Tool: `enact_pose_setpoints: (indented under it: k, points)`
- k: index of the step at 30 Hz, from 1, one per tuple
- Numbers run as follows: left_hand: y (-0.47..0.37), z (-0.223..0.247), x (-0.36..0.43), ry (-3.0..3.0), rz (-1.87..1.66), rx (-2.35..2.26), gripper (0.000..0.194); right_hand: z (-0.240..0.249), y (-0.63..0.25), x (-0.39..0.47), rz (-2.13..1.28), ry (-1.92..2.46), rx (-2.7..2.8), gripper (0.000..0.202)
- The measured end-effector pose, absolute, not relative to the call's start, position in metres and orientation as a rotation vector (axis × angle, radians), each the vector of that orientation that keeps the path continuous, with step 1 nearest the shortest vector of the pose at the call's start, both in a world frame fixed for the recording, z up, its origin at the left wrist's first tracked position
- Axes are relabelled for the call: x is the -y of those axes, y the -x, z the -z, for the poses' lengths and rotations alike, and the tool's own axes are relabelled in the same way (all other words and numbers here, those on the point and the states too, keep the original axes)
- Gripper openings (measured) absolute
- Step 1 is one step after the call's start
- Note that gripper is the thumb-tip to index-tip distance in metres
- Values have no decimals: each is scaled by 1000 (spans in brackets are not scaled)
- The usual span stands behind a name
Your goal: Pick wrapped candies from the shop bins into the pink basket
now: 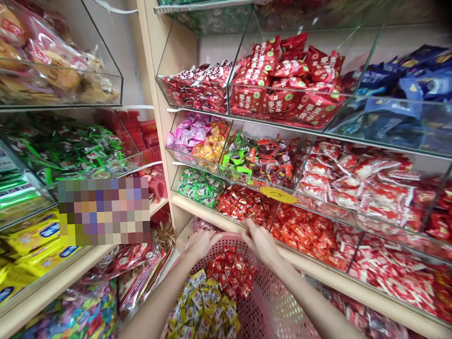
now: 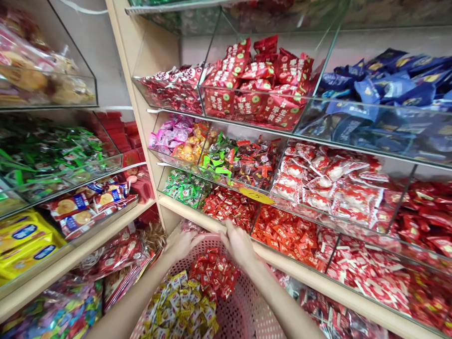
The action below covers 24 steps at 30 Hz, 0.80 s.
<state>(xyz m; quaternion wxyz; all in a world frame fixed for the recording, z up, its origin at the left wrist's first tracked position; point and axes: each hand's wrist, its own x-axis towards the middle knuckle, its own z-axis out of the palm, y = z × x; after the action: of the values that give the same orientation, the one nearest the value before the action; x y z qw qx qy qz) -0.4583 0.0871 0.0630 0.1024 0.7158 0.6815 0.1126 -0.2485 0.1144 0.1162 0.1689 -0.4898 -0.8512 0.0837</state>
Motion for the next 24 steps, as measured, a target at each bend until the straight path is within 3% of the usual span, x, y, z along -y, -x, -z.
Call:
enact_pose_setpoints:
  k: [6,24]
  points:
    - [459,-66,-86,-2066,-297,-2030,67,-150,266,-165,163,1869,2512,25]
    - [458,-72,-83,-2025,-242,-2048,67,-111,268,-201,27,2176,2433,26]
